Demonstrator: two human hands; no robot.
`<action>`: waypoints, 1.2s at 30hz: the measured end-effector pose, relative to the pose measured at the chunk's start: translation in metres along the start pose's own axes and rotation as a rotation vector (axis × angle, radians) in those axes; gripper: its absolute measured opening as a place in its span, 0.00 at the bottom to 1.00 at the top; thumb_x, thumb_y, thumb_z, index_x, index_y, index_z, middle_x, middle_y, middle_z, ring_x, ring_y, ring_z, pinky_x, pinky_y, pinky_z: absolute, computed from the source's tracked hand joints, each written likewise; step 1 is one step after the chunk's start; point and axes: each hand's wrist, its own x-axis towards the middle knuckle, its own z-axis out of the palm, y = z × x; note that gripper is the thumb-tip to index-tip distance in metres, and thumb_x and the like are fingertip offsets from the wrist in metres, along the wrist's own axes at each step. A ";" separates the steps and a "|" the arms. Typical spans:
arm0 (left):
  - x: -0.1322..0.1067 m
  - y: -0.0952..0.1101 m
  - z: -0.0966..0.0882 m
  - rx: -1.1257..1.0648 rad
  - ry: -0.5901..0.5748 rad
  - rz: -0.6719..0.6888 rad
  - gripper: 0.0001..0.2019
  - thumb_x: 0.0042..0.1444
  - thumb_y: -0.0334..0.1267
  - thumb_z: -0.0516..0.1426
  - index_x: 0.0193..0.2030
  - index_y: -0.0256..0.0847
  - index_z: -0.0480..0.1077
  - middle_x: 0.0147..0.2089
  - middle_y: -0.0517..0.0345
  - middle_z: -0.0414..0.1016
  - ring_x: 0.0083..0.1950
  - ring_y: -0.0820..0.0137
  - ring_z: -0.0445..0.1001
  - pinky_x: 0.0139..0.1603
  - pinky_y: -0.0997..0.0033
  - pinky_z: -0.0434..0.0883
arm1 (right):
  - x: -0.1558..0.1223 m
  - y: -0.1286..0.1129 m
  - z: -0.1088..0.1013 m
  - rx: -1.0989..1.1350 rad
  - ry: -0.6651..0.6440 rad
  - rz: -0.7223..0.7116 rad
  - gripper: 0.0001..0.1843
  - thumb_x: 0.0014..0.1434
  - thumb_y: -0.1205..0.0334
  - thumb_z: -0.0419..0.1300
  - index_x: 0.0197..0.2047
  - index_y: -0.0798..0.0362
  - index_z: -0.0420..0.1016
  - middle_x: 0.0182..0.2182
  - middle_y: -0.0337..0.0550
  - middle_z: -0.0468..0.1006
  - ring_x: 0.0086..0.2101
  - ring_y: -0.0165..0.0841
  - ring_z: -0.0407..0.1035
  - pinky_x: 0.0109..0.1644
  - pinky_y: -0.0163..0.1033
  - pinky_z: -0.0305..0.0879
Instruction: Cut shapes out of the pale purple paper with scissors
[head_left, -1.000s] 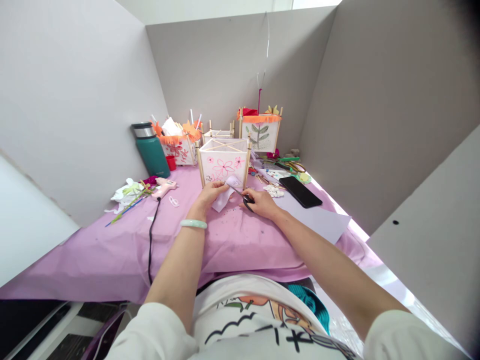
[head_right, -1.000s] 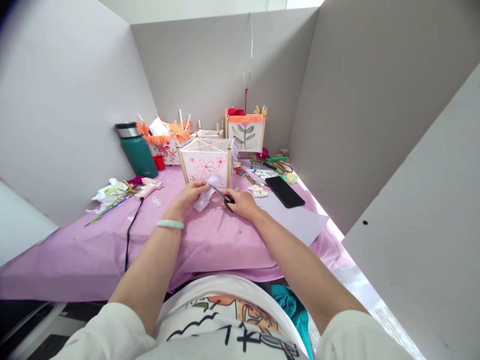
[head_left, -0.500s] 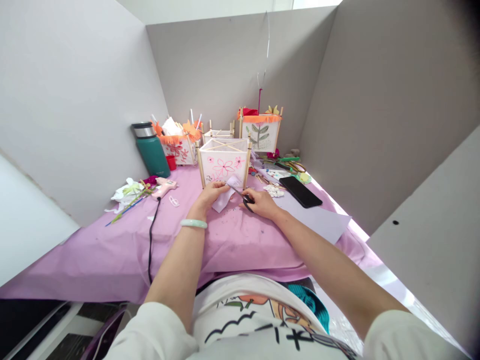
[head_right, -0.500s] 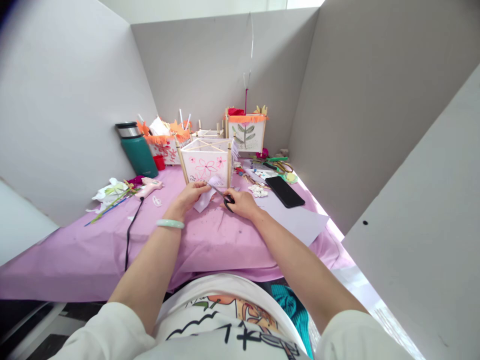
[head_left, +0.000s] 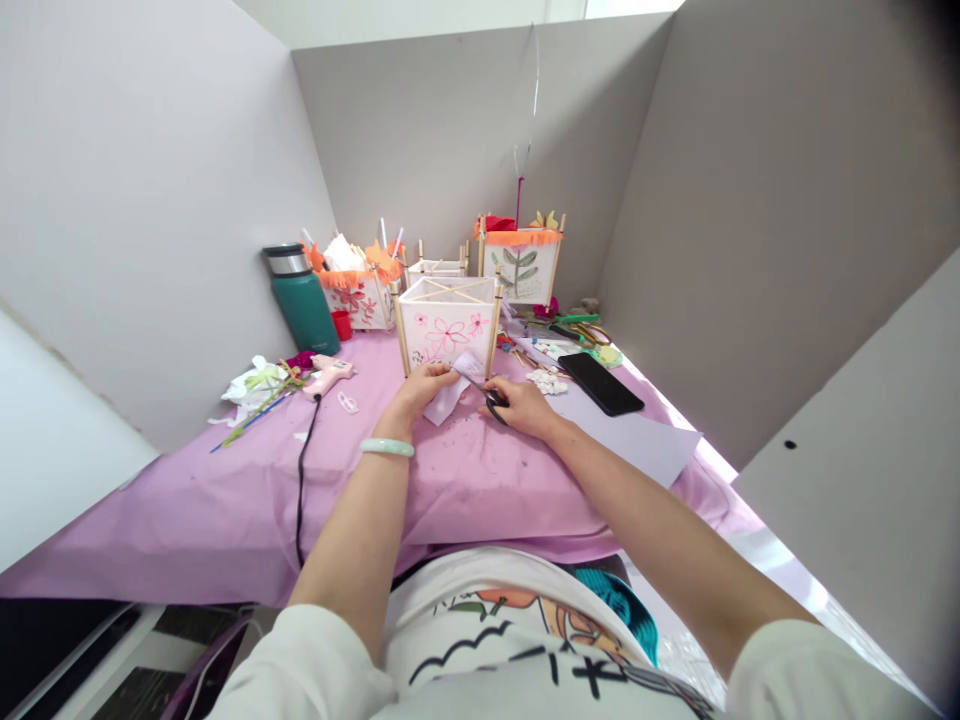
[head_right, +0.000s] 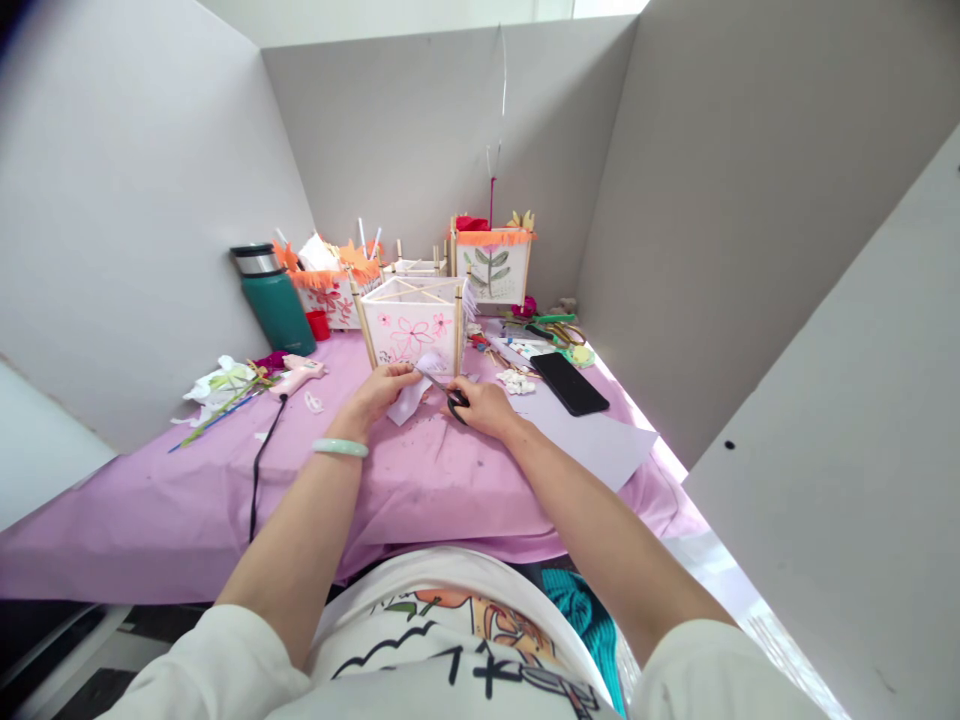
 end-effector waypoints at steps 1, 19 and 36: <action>0.000 0.000 0.000 0.001 0.003 -0.002 0.13 0.46 0.43 0.68 0.31 0.34 0.77 0.29 0.51 0.79 0.27 0.68 0.75 0.28 0.72 0.68 | 0.000 0.000 0.000 0.000 0.000 0.000 0.19 0.56 0.55 0.68 0.50 0.51 0.77 0.34 0.41 0.83 0.31 0.33 0.74 0.35 0.34 0.60; -0.004 0.004 0.003 -0.007 0.014 -0.011 0.14 0.47 0.43 0.68 0.32 0.33 0.76 0.29 0.51 0.79 0.26 0.68 0.75 0.29 0.72 0.68 | 0.000 0.000 0.000 -0.013 -0.006 0.006 0.19 0.56 0.56 0.69 0.51 0.51 0.77 0.35 0.41 0.83 0.32 0.34 0.74 0.36 0.34 0.60; -0.005 0.006 0.004 -0.004 0.010 -0.019 0.13 0.47 0.44 0.68 0.31 0.35 0.75 0.28 0.52 0.79 0.27 0.68 0.75 0.29 0.72 0.68 | 0.000 0.000 -0.001 -0.015 0.001 0.002 0.19 0.57 0.55 0.68 0.51 0.50 0.77 0.34 0.41 0.83 0.32 0.34 0.74 0.36 0.34 0.60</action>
